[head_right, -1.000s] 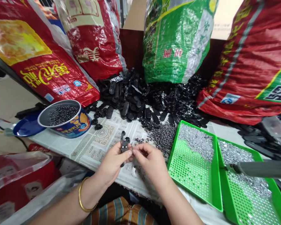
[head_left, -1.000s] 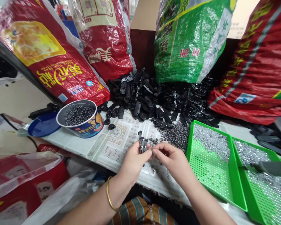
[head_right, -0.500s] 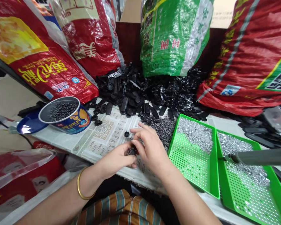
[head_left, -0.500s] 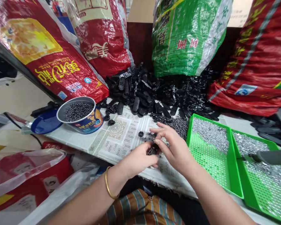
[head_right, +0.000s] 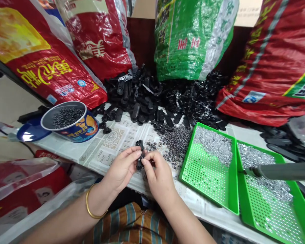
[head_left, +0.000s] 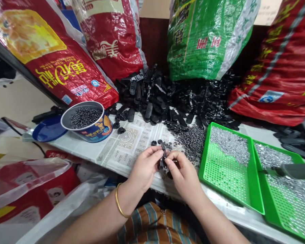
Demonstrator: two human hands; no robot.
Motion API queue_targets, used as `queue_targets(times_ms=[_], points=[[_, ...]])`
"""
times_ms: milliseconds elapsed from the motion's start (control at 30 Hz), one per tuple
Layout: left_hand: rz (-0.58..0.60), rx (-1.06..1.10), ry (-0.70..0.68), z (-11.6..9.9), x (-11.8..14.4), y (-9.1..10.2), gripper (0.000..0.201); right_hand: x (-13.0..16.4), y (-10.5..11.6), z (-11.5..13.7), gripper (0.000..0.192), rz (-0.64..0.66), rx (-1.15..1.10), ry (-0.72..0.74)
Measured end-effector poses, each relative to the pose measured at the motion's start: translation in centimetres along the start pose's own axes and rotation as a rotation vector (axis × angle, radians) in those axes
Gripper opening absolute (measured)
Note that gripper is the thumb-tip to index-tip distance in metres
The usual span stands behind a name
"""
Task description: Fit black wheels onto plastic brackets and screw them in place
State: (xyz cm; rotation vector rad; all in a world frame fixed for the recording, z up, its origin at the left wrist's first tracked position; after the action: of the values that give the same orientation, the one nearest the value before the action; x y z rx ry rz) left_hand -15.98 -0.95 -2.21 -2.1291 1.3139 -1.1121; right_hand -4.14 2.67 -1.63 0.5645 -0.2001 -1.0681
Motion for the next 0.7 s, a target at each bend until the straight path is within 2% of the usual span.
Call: queue_targets(times_ms=[67, 167, 267, 500, 700], points=[[-0.033, -0.031, -0.021, -0.1, 0.0, -0.1, 0.017, -0.3, 0.4, -0.1, 0.014, 0.016, -0.05, -0.04], [-0.063, -0.146, -0.03, -0.2, 0.0, 0.2, 0.016, -1.0, 1.0, -0.2, 0.018, 0.152, -0.179, -0.172], [-0.029, -0.215, -0.029, -0.1, 0.2, 0.6, 0.015, -1.5, 1.2, -0.1, 0.021, 0.252, -0.316, -0.23], [0.053, -0.28, -0.017, 0.1, 0.6, 0.8, 0.012, -2.0, 1.1, 0.3, 0.024, 0.297, -0.451, -0.361], [0.065, -0.343, -0.036, 0.0, 0.7, 0.8, 0.015, -2.3, 1.5, 0.2, 0.023, 0.338, -0.421, -0.355]])
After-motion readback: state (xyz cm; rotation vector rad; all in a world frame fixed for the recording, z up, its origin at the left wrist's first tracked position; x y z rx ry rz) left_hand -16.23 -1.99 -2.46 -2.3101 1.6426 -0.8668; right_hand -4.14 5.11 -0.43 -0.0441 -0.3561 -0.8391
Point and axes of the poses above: each hand's wrist, its own x-axis away from the middle knuckle, its own y-axis out of the back of the hand, z = x × y, the point moved 1 cm from there along -x, towards the middle knuckle, and after that the axes turned 7 degrees about x, right-handed, at the moved point
